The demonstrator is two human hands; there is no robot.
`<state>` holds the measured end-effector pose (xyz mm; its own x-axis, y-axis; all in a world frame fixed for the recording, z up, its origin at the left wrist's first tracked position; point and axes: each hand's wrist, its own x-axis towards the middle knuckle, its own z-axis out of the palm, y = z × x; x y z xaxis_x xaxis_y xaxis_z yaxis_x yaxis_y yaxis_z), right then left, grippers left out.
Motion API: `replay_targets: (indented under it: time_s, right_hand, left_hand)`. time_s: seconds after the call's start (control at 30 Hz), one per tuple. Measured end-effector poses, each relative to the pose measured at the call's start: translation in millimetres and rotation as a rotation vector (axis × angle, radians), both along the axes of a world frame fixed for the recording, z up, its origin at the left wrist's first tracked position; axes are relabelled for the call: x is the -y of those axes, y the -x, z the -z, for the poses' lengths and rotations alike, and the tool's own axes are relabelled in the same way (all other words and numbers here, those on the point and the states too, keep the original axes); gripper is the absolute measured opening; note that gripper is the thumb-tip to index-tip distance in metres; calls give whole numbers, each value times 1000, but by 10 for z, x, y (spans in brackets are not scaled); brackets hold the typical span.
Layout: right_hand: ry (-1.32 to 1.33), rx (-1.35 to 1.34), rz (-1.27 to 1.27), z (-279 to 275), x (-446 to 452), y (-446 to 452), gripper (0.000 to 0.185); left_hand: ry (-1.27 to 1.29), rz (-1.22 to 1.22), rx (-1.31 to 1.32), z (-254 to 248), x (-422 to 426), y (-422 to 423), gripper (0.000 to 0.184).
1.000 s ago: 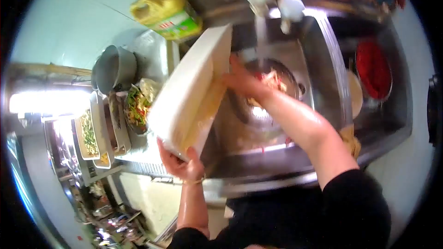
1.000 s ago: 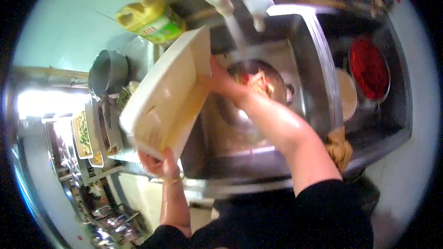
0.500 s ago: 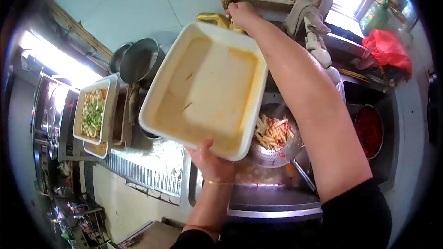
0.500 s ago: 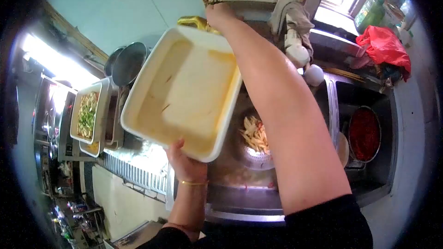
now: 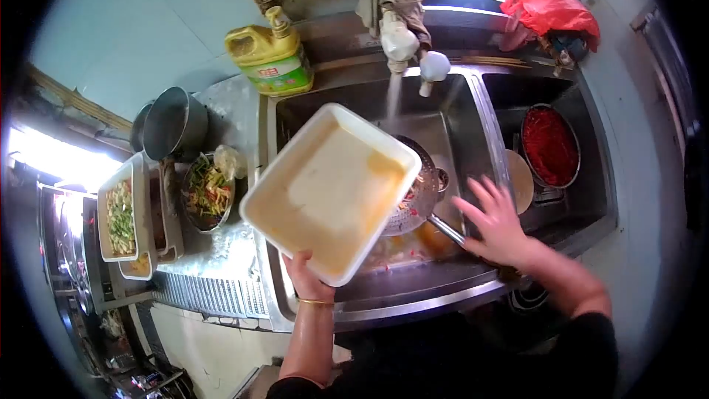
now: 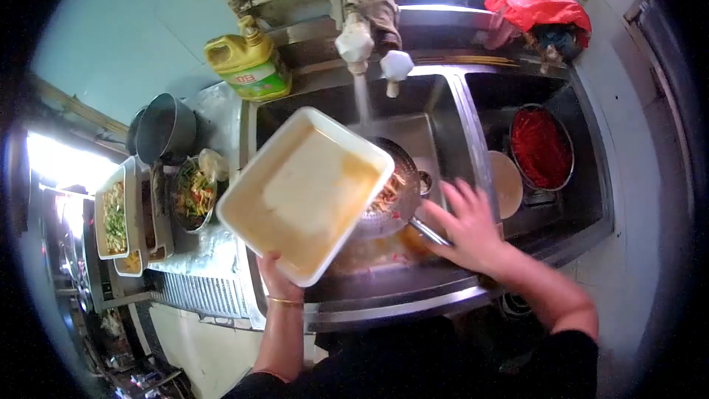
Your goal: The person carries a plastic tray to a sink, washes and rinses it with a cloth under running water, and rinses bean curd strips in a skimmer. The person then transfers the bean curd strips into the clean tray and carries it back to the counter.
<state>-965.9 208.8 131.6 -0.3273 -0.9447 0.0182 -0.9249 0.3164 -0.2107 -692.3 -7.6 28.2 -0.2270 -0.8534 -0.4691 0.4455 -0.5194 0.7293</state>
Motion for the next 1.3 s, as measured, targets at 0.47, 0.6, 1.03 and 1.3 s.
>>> replay_targets:
  time_s: [0.47, 0.6, 1.03, 1.3]
  right_hand:
    - [682, 466, 502, 499, -658, 321, 25]
    - [156, 369, -87, -216, 493, 478, 33]
    - [-123, -437, -343, -1198, 2390, 1036, 48]
    - [0, -408, -330, -1023, 2388, 1155, 36]
  left_hand:
    - [-154, 346, -146, 897, 200, 1134, 52]
    - [-254, 433, -273, 996, 304, 1355, 49]
    - [-342, 565, -401, 1171, 649, 1425, 59]
    - [-367, 754, -479, 1006, 762, 1537, 66]
